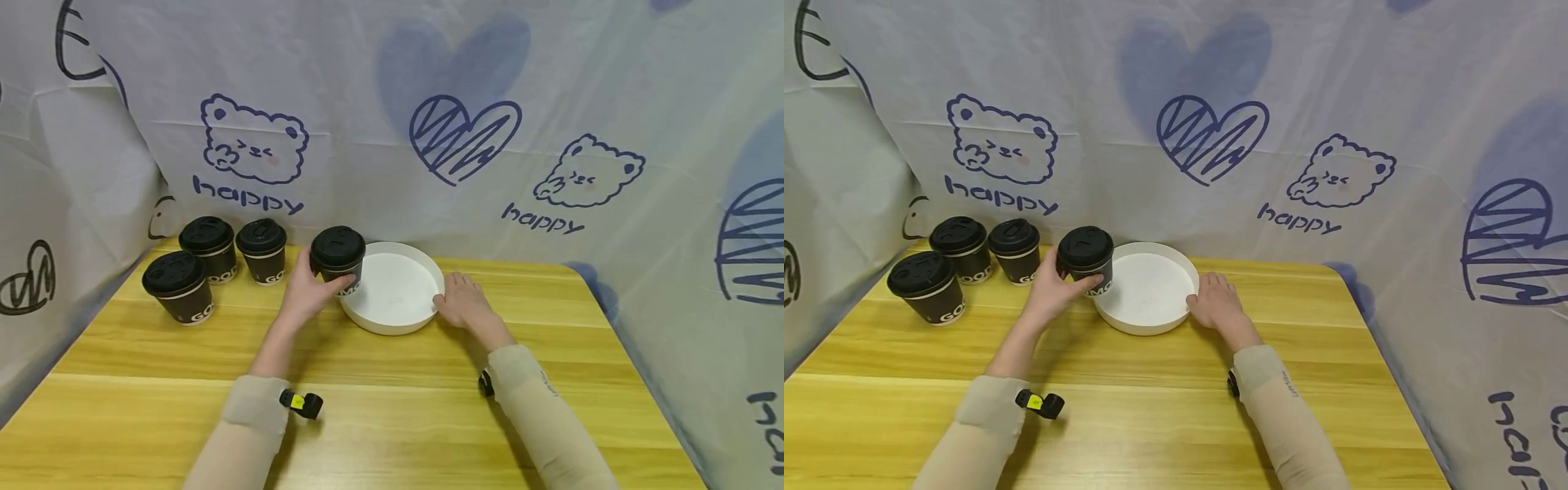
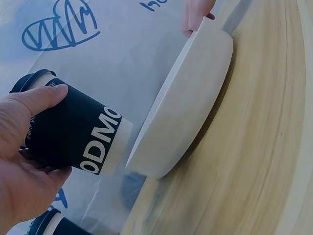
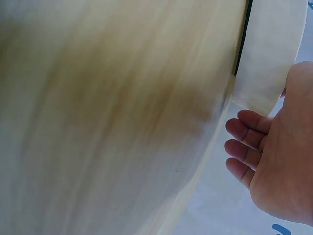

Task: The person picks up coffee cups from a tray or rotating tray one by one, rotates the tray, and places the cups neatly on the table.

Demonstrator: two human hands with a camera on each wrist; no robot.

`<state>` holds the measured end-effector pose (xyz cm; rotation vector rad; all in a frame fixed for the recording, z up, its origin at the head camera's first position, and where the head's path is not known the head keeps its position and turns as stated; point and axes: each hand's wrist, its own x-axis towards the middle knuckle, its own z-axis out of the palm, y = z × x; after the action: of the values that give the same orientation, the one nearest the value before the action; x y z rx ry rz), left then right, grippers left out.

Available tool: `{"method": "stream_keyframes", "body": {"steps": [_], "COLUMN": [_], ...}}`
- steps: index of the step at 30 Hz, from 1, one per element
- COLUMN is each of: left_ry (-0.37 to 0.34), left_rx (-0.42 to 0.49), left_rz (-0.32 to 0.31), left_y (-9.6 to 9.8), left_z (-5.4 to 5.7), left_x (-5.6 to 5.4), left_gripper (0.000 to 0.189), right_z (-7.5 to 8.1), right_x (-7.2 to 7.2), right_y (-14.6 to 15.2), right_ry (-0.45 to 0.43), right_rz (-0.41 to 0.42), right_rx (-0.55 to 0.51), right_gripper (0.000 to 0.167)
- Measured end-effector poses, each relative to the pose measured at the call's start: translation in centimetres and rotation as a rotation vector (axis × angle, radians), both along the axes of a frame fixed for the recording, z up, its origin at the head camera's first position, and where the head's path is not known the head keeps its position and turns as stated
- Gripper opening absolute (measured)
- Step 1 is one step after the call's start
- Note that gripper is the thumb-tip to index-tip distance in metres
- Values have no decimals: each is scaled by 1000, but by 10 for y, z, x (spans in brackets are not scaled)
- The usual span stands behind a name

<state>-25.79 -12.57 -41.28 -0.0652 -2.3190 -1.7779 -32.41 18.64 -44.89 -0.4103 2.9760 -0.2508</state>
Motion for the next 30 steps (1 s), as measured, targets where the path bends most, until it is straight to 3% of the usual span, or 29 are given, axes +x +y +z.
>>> {"method": "stream_keyframes", "body": {"steps": [12, 18, 30], "left_ry": [-13, -1, -90], "left_rx": [-38, -46, -42], "left_rz": [61, 89, 183], "left_y": [-22, -31, -45], "left_z": [3, -1, -4], "left_x": [16, 22, 42], "left_gripper": [91, 94, 92], "right_z": [0, 0, -2], "right_x": [2, 2, 2], "right_y": [0, 0, 0], "right_ry": [-3, 6, 10], "right_rz": [-7, -1, -5], "right_rx": [-7, -4, -14], "right_gripper": [60, 58, 59]}}
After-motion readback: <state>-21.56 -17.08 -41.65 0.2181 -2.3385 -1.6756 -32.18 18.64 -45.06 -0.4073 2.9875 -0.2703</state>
